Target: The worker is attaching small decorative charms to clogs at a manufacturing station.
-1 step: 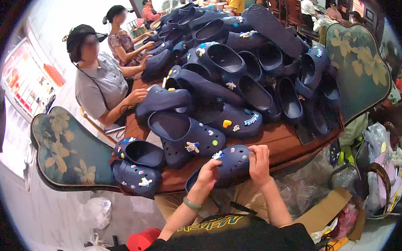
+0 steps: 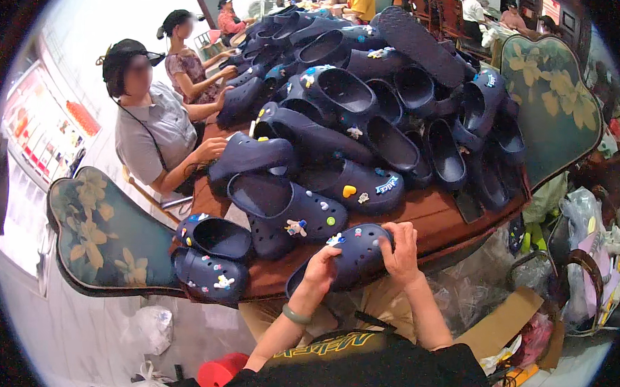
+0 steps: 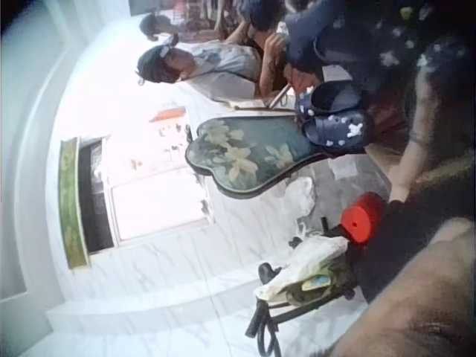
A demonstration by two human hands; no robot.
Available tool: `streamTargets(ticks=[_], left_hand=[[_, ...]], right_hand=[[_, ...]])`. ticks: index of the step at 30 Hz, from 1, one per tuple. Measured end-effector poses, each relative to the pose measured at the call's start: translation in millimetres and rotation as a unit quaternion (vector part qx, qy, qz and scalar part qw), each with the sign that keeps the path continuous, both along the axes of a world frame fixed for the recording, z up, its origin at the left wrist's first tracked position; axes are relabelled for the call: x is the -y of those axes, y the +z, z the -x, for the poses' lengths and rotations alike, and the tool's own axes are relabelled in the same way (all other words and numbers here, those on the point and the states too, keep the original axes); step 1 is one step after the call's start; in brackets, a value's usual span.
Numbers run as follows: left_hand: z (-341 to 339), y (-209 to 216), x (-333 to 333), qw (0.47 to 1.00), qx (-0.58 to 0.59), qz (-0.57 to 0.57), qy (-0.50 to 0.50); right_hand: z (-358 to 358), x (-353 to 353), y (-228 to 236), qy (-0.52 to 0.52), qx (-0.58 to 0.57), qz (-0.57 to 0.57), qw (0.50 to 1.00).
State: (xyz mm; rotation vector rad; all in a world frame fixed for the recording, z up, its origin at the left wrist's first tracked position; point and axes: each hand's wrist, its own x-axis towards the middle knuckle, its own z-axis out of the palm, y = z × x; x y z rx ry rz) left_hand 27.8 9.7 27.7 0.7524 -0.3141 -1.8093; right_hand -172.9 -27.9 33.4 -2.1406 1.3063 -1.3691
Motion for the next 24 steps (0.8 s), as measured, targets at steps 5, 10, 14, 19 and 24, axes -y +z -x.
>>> streamTargets(ticks=[5, 10, 14, 19, 24], left_hand=[[0.2, -0.2, -1.3, 0.998, -0.026, 0.040, -0.030], [-1.7, -8.3, 1.9, 0.999, -0.016, 0.017, -0.029], [-1.2, -9.2, 1.8, 0.999, -0.024, 0.036, -0.029], [-0.3, -3.8, -0.6, 0.999, -0.019, 0.030, -0.029], [-0.3, -1.3, -2.9, 0.999, -0.006, 0.036, -0.022]], right_hand=[[6.6, 4.1, 13.1, 0.080, 0.023, -0.141, 0.987], [6.6, 9.1, 8.5, 0.091, -0.029, -0.070, 0.993], [1.6, 7.8, 1.4, 0.074, -0.080, 0.001, 0.994], [-2.3, 7.5, -6.6, 0.051, -0.055, 0.082, 0.994], [0.3, 11.6, -2.4, 0.083, -0.025, 0.090, 0.992]])
